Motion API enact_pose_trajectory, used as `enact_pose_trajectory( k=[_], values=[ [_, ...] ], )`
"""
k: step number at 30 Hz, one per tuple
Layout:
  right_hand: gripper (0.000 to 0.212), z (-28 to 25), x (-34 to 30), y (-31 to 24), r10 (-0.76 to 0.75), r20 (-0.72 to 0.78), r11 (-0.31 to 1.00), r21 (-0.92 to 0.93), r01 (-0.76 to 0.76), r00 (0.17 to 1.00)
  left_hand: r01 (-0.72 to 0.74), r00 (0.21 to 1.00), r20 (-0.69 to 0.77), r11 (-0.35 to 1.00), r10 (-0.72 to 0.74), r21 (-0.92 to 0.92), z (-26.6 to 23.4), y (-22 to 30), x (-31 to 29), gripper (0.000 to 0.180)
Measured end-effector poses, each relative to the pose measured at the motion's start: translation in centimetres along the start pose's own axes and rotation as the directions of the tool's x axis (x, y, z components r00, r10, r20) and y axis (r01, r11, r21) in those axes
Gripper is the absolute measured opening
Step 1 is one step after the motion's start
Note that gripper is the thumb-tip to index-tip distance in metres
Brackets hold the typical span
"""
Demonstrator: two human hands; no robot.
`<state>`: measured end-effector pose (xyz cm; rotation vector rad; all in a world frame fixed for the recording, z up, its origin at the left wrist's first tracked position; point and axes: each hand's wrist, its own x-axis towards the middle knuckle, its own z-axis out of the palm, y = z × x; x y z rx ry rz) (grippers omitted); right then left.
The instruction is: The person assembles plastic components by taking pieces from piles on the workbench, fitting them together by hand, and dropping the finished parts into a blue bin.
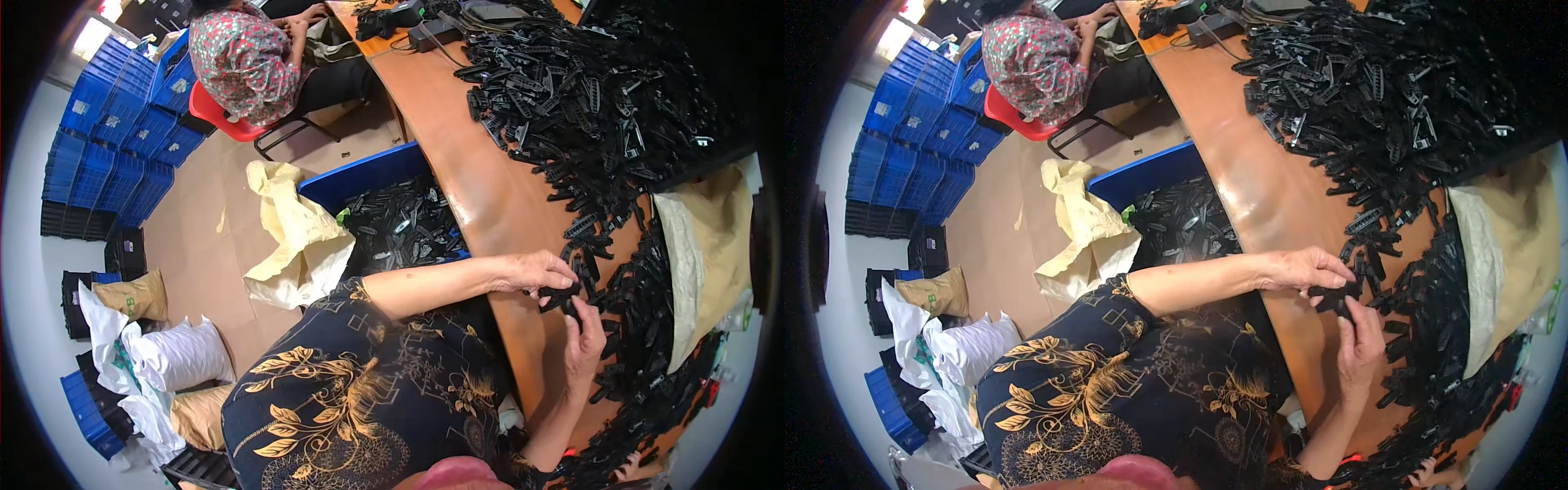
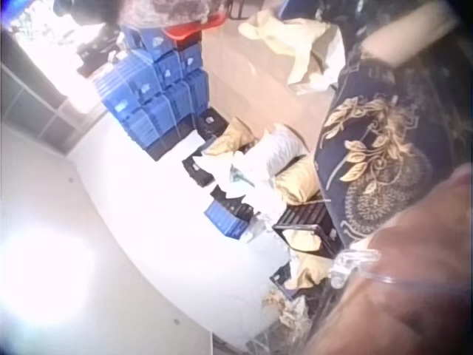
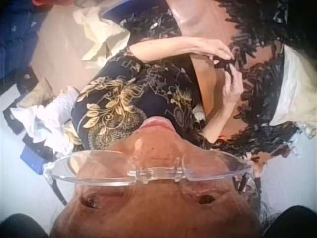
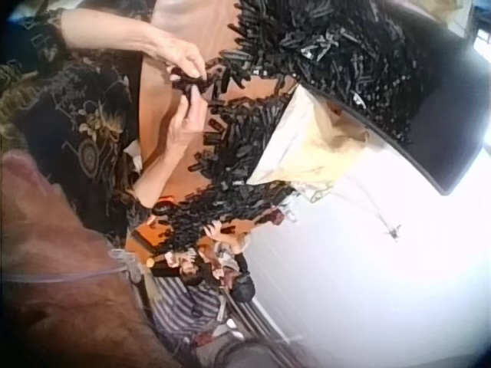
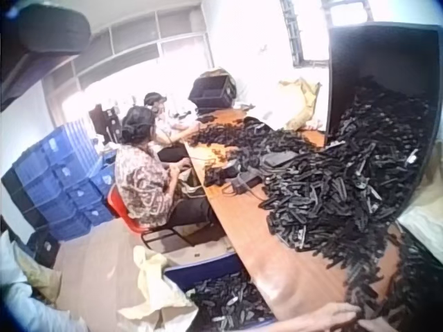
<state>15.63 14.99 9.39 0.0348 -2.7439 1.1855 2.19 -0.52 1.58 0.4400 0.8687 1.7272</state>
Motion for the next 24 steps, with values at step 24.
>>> enact_pose_trajectory(
  k=[24],
  values=[
    [0.029,5.6,0.7,-1.2,0.189,-0.099,0.961,0.225,-0.163,0.977,-0.059,0.982,-0.146,0.925,0.122,0.375,-0.7,2.3,-0.3,0.026]
  ],
)
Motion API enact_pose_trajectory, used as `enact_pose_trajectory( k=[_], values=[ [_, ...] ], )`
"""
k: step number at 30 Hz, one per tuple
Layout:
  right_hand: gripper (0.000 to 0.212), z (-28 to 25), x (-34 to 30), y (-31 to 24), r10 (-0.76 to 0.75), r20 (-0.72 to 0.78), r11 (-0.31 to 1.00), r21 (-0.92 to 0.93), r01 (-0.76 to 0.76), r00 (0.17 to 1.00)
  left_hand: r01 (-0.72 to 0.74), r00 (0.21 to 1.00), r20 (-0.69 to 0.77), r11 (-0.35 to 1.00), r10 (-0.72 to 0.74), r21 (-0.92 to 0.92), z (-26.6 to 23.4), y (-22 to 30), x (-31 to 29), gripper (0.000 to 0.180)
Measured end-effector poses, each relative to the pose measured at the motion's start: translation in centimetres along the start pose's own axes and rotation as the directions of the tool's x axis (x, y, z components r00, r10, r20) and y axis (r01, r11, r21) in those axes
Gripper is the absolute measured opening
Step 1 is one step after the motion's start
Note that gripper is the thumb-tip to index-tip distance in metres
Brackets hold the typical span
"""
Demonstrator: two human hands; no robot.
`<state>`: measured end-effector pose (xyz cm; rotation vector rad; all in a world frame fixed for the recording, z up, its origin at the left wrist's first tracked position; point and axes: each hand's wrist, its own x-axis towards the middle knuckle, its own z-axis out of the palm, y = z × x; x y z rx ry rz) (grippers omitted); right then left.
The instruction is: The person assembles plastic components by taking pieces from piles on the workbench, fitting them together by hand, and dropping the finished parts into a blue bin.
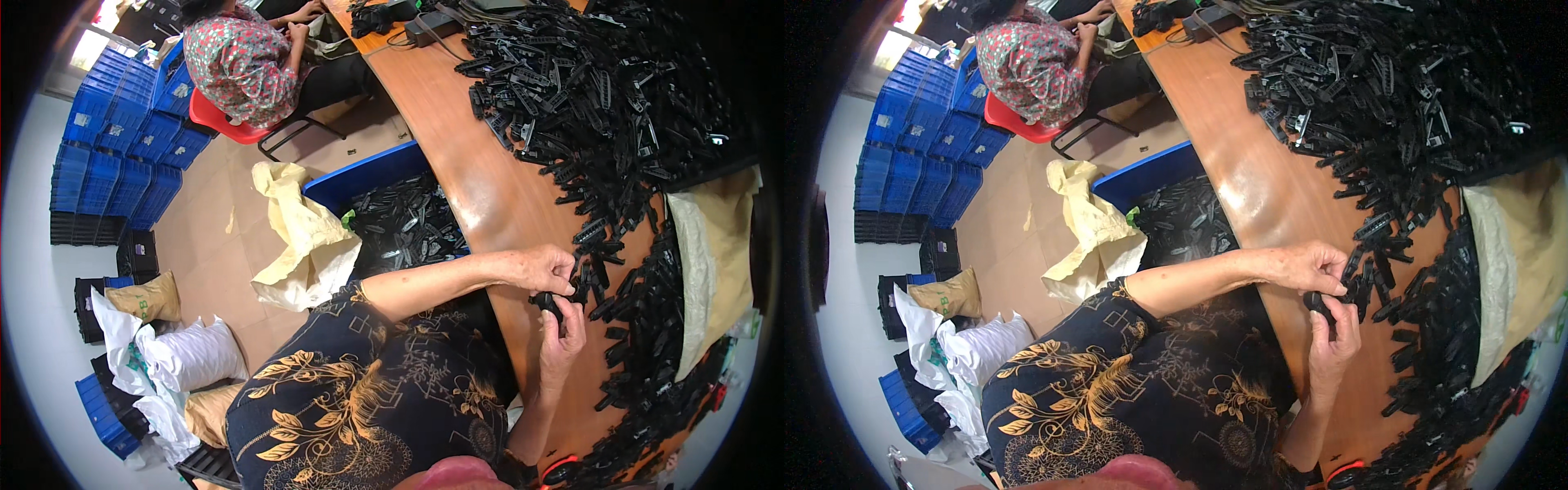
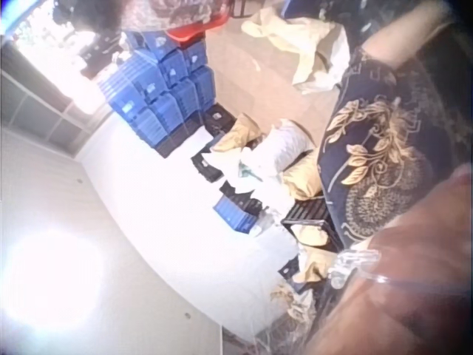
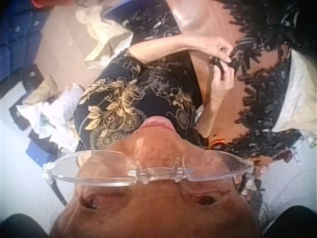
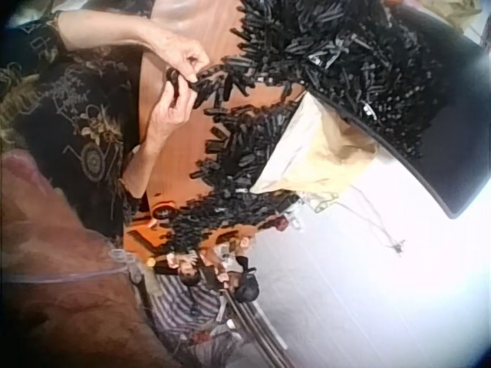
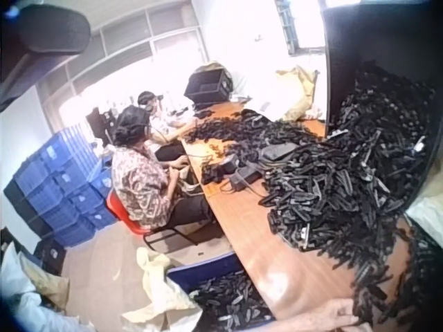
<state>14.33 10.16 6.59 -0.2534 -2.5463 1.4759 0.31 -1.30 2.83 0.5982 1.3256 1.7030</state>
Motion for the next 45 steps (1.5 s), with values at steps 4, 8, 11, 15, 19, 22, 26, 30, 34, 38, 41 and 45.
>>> enact_pose_trajectory(
  k=[4,8,11,15,19,22,26,30,34,38,41,45],
  values=[
    [0.027,-0.6,-0.9,0.2,-0.076,0.034,0.995,-0.064,0.078,0.997,-0.024,0.989,0.147,0.971,-0.012,0.237,-0.2,1.1,-0.5,0.025],
    [0.026,0.1,-1.2,1.0,-0.087,-0.059,0.994,-0.078,0.083,0.994,-0.090,0.991,0.132,0.895,0.035,0.437,0.5,1.6,-0.5,0.027],
    [0.018,1.1,-1.4,2.4,0.042,-0.274,0.966,0.258,0.031,0.961,0.062,0.996,-0.068,0.998,-0.062,0.008,2.3,1.0,-0.1,0.022],
    [0.018,1.9,-1.7,3.9,0.326,-0.293,0.845,0.517,-0.138,0.899,-0.088,0.996,-0.029,0.993,0.086,-0.081,3.9,-1.1,-0.6,0.025],
    [0.011,2.2,-1.5,4.1,0.306,-0.364,0.751,0.660,0.012,0.880,-0.042,0.999,0.000,0.991,0.042,-0.128,4.7,-1.7,-0.3,0.031],
    [0.012,1.9,-1.3,3.8,0.352,-0.375,0.731,0.682,-0.002,0.858,-0.041,0.997,-0.073,0.997,0.035,-0.073,4.9,-1.4,-0.1,0.038],
    [0.014,1.2,-1.2,4.1,0.355,-0.407,0.745,0.667,0.008,0.842,0.022,0.988,-0.142,0.970,-0.058,-0.243,5.4,-1.5,0.1,0.038],
    [0.018,1.1,-1.1,4.4,0.368,-0.402,0.753,0.658,-0.015,0.839,0.063,0.983,-0.149,0.962,-0.105,-0.265,5.6,-1.9,0.4,0.039],
    [0.020,1.3,-1.0,4.5,0.404,-0.379,0.718,0.695,-0.032,0.833,0.039,0.988,-0.123,0.919,-0.094,-0.392,5.6,-2.0,0.6,0.037],
    [0.020,1.9,-0.9,4.8,0.375,-0.378,0.709,0.705,0.001,0.846,-0.040,0.985,-0.168,0.908,-0.034,-0.417,5.7,-2.3,0.2,0.032],
    [0.020,2.4,-0.8,5.1,0.382,-0.357,0.687,0.727,-0.003,0.852,-0.077,0.968,-0.251,0.964,0.011,-0.254,5.9,-2.8,0.1,0.031],
    [0.019,3.0,-0.7,4.9,0.361,-0.349,0.701,0.713,-0.005,0.865,-0.082,0.974,-0.228,0.948,0.010,-0.308,6.0,-3.2,-0.1,0.029]
  ],
)
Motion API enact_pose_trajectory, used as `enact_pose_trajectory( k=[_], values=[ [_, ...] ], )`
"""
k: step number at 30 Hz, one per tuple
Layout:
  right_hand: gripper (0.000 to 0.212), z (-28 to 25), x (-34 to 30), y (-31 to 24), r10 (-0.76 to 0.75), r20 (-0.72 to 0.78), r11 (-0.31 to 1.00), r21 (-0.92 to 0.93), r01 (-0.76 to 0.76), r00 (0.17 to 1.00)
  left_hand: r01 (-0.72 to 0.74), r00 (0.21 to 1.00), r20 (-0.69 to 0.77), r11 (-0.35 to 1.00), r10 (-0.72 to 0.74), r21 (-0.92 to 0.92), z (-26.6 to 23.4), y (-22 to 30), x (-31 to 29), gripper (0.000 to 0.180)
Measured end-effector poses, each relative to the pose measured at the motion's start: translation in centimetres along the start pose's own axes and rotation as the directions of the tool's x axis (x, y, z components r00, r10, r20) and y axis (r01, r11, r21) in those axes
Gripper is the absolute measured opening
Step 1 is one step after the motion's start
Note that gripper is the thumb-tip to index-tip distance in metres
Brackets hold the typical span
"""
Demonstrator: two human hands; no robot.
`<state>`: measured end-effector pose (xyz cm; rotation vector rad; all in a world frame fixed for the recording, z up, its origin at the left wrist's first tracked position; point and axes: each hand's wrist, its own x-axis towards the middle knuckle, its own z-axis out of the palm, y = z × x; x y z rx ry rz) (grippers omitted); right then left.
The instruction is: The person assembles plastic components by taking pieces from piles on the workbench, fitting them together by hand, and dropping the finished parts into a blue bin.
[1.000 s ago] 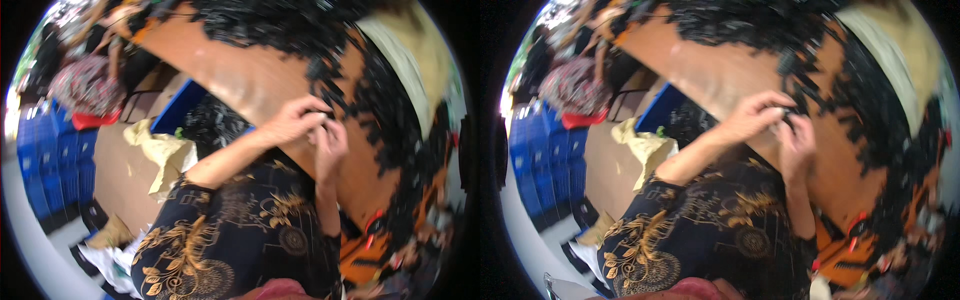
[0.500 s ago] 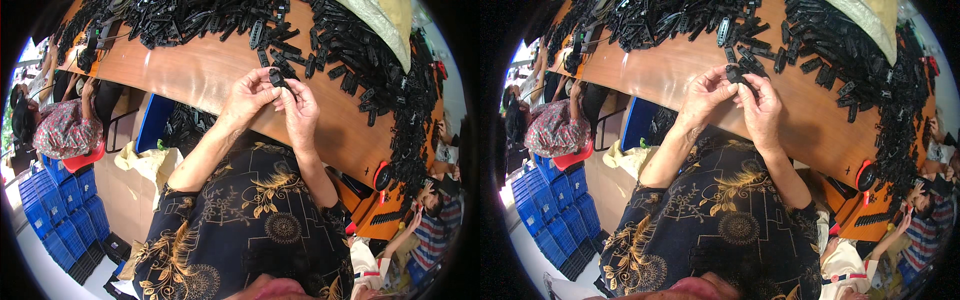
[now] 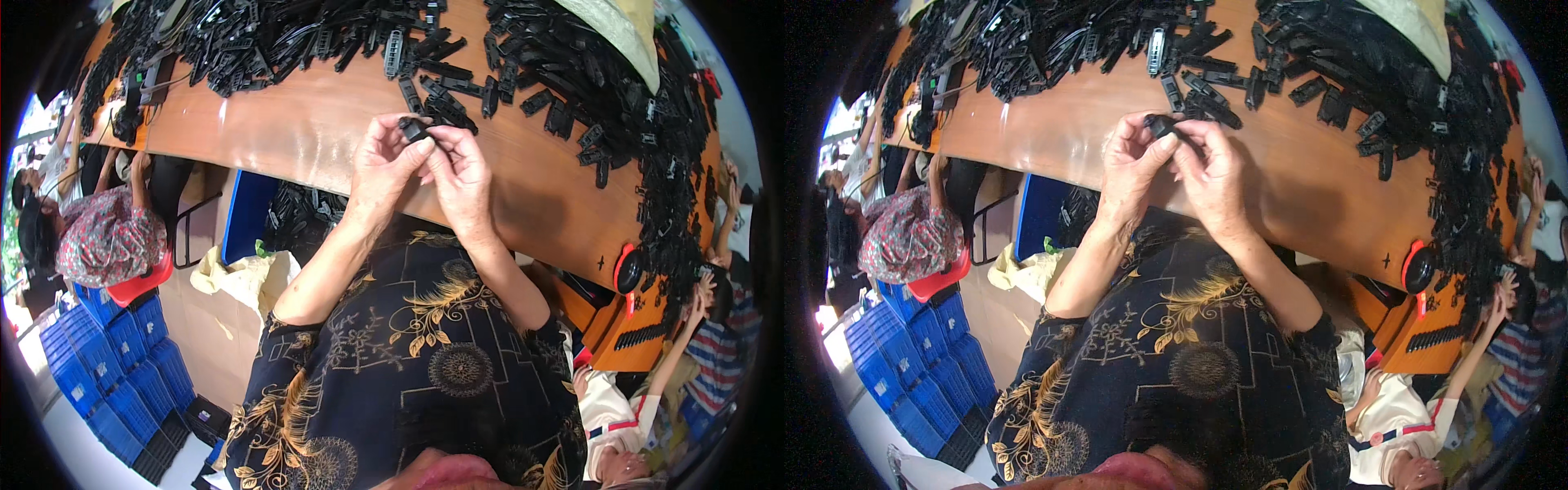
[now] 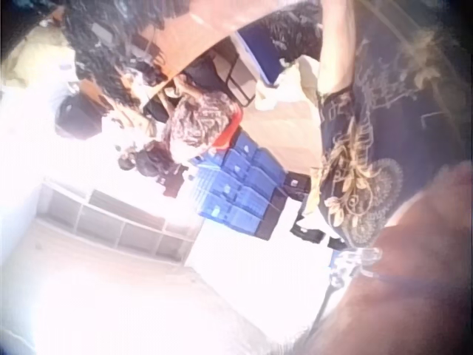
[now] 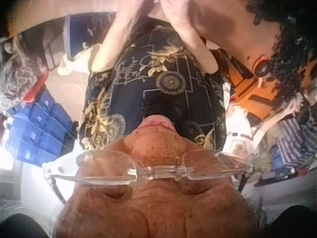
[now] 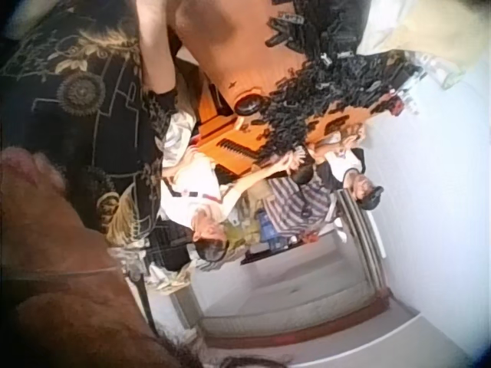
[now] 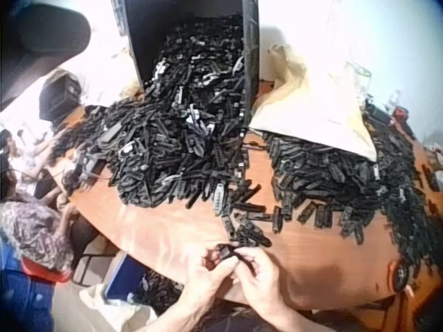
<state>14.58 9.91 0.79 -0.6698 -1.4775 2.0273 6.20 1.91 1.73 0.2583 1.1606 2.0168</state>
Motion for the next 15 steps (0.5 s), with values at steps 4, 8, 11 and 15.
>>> enact_pose_trajectory(
  k=[4,8,11,15],
  values=[
    [0.025,-0.3,-1.0,-1.6,-0.098,0.074,0.914,-0.388,0.119,0.992,-0.027,0.999,-0.017,1.000,0.027,0.006,-0.3,0.7,-0.6,0.026],
    [0.041,-1.0,-2.3,-3.6,-0.187,0.194,0.798,-0.542,0.264,0.963,-0.049,0.995,0.095,0.980,0.031,0.193,-1.5,2.5,-3.0,0.043],
    [0.049,-1.3,-2.8,-4.1,0.007,0.334,0.839,-0.515,0.176,0.943,-0.090,0.982,0.185,0.958,0.040,0.271,-2.3,2.6,-4.4,0.037],
    [0.046,-0.7,-3.3,-3.2,0.055,0.336,0.912,-0.401,0.090,0.940,0.001,0.998,0.056,0.987,-0.010,0.159,-3.2,2.2,-5.2,0.038]
  ],
)
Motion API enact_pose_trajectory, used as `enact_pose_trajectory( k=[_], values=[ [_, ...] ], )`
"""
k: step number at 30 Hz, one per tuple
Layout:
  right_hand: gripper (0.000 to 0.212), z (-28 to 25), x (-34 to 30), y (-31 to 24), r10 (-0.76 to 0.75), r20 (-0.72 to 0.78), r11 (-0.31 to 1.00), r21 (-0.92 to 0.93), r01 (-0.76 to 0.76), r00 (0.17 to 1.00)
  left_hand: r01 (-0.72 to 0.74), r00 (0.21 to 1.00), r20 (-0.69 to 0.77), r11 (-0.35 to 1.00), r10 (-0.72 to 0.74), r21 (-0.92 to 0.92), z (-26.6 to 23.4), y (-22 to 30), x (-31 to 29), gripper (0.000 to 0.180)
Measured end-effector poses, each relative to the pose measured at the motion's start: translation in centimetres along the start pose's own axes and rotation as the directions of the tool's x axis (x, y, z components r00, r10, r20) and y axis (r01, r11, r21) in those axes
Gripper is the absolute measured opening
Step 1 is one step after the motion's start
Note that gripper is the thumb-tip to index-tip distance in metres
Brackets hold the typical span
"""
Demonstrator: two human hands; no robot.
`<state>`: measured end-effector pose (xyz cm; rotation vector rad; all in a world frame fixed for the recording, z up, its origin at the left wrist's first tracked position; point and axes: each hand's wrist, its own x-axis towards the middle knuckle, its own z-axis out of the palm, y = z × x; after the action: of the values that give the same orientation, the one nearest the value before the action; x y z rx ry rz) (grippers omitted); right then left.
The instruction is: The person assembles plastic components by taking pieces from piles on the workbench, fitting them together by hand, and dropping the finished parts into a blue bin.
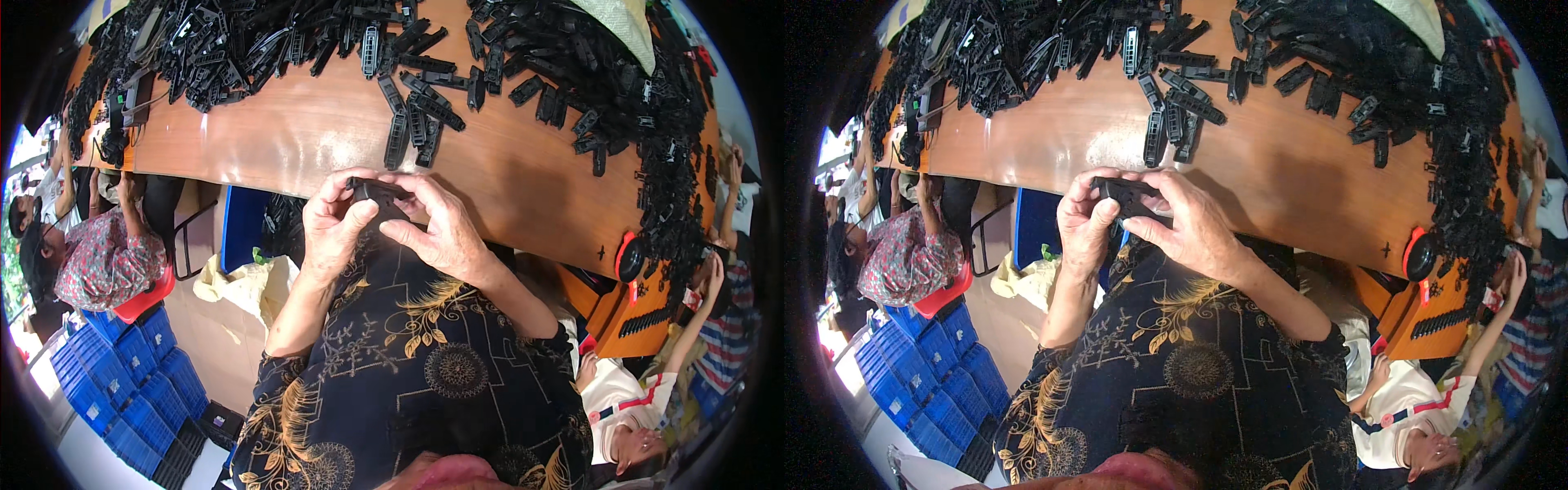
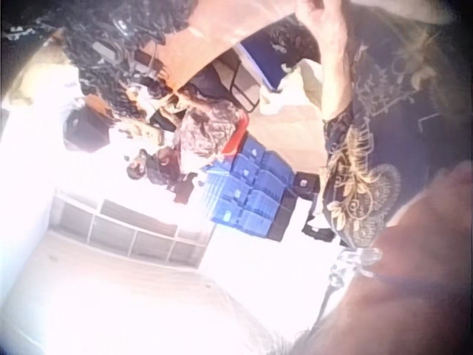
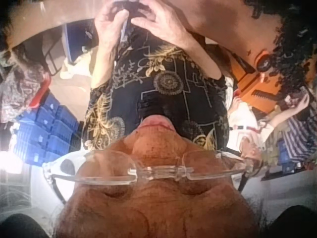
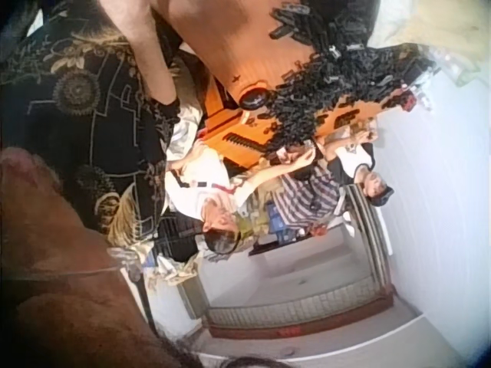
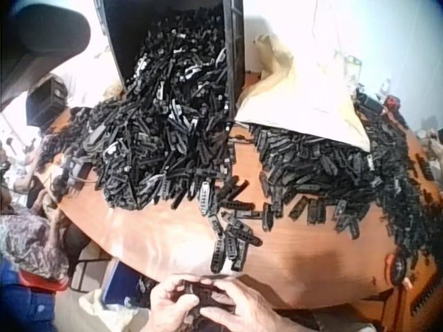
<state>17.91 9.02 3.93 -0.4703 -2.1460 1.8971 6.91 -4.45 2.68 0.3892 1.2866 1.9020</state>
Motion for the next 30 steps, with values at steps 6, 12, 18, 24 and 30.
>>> enact_pose_trajectory(
  k=[6,12,18,24,30],
  values=[
    [0.032,0.7,-0.1,1.0,0.036,-0.036,0.996,-0.085,-0.039,0.999,0.062,0.998,-0.027,0.997,-0.063,-0.043,-0.5,-1.0,-0.2,0.034],
    [0.026,0.1,0.5,1.5,0.036,-0.083,0.991,-0.125,-0.047,0.996,0.091,0.995,-0.038,0.994,-0.093,-0.062,0.2,-1.2,1.3,0.030],
    [0.027,-5.4,2.5,2.1,-0.120,-0.113,0.947,-0.313,0.079,0.986,0.174,0.983,-0.028,0.964,-0.183,-0.202,-0.2,0.1,3.7,0.013],
    [0.029,-9.6,6.3,3.3,-0.354,-0.191,0.455,-0.891,-0.010,0.915,-0.184,0.980,0.141,0.364,0.143,0.913,0.8,0.7,6.1,0.023],
    [0.031,-9.2,8.1,4.5,-0.228,-0.177,0.364,-0.927,-0.085,0.958,-0.172,0.985,0.171,0.173,0.019,0.970,1.2,0.4,8.2,0.022]
  ],
)
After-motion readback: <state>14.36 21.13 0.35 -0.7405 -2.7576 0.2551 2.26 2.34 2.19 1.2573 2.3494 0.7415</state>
